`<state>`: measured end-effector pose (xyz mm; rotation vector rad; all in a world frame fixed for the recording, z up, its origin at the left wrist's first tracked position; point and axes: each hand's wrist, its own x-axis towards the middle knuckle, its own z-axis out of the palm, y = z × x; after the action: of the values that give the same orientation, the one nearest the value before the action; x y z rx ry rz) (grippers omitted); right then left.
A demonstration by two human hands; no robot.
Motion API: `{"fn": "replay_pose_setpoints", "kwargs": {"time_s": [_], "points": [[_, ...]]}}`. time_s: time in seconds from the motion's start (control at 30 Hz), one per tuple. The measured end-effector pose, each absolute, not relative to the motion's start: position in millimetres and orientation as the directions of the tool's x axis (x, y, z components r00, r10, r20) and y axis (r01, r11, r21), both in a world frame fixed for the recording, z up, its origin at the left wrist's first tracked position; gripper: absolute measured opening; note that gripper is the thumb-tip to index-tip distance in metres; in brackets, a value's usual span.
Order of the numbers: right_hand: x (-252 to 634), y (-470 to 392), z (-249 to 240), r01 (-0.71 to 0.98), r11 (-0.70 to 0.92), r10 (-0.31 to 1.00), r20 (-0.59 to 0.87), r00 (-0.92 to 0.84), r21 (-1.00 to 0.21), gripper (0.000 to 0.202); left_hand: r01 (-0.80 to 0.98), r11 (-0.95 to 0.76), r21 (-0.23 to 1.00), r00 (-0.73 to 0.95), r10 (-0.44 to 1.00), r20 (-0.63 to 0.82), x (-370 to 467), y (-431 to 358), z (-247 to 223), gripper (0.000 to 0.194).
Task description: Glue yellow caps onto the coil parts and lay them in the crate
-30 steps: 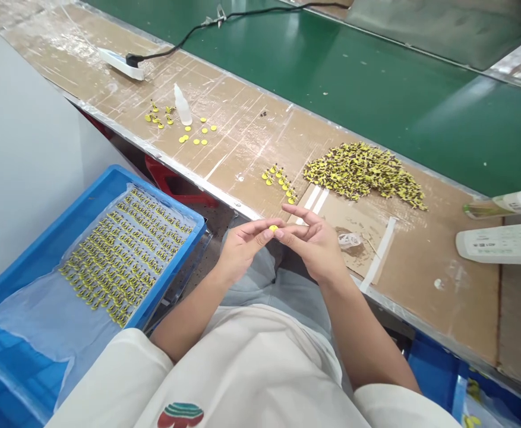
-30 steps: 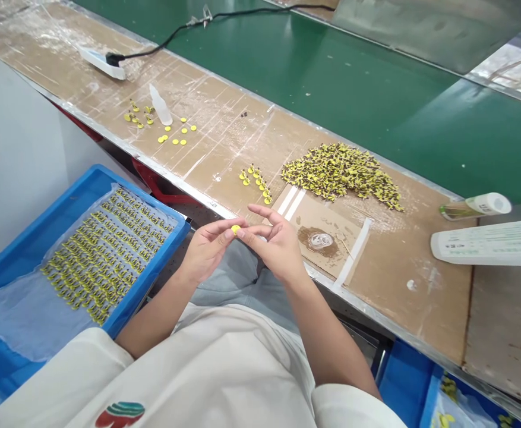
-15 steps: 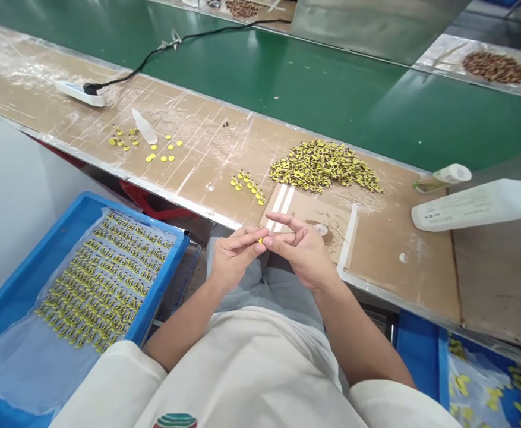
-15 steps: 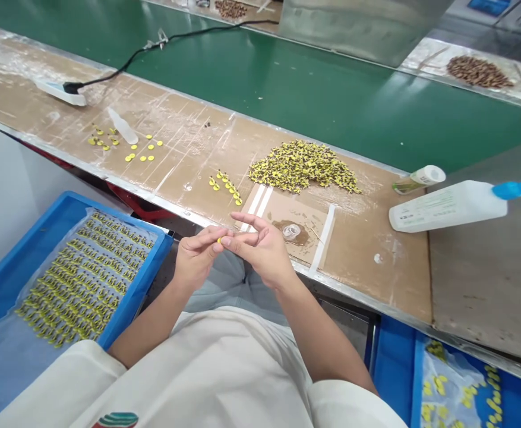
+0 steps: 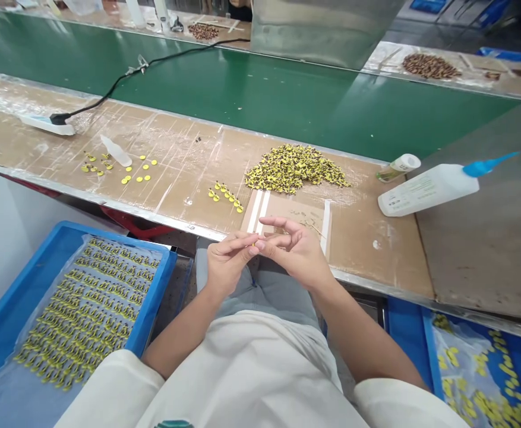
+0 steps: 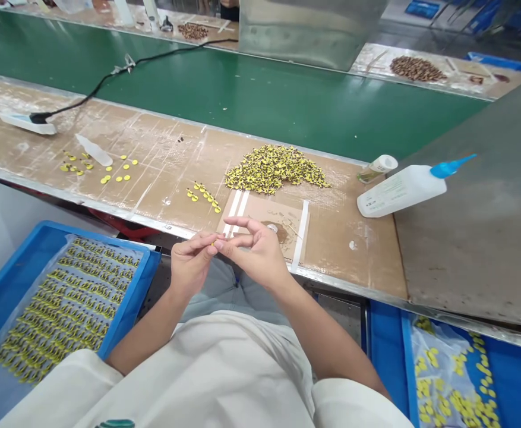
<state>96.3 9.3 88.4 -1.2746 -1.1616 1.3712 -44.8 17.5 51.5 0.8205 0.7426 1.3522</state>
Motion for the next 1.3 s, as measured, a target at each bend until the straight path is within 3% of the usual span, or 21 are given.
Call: {"fn": "replay_pose_setpoints", "kwargs": {"time_s": [0.07, 0.17, 0.23, 0.3, 0.43, 0.57, 1.0, 1.3], "points": [[101, 12, 89, 0.056, -0.159, 0.984, -0.163, -0.068, -0.986, 0.056, -0.548, 0.088, 0.832, 0.085, 0.995, -0.050, -46, 20, 52, 0.017], [124, 28, 84, 0.313, -0.122, 0.993, -0.117, 0.033, -0.942, 0.043, -0.616, 0.177, 0.768, 0.092, 0.984, -0.153, -51, 26, 51, 0.019], [148, 49, 73, 0.542, -0.106, 0.972, 0.028, 0.232, -0.834, 0.032, -0.661, 0.218, 0.718, 0.093, 0.973, -0.211, -57, 30, 50, 0.021], [174, 75, 59, 0.715, -0.126, 0.952, 0.118, 0.282, -0.687, 0.029, -0.683, 0.241, 0.690, 0.079, 0.963, -0.258, -63, 33, 47, 0.021], [204, 119, 32, 0.850, -0.176, 0.964, 0.090, 0.251, -0.496, 0.026, -0.670, 0.264, 0.694, 0.038, 0.945, -0.323, -72, 35, 42, 0.022], [205, 140, 21, 0.885, -0.250, 0.957, 0.041, 0.289, -0.393, 0.031, -0.677, 0.243, 0.694, 0.001, 0.944, -0.329, -74, 34, 37, 0.021], [218, 149, 0, 0.740, -0.193, 0.943, 0.086, 0.321, -0.644, 0.029, -0.670, 0.270, 0.691, 0.028, 0.940, -0.340, -76, 33, 30, 0.027], [226, 151, 2, 0.635, -0.095, 0.976, 0.055, 0.213, -0.767, 0.032, -0.687, 0.298, 0.663, 0.060, 0.932, -0.357, -79, 33, 29, 0.024]]}}
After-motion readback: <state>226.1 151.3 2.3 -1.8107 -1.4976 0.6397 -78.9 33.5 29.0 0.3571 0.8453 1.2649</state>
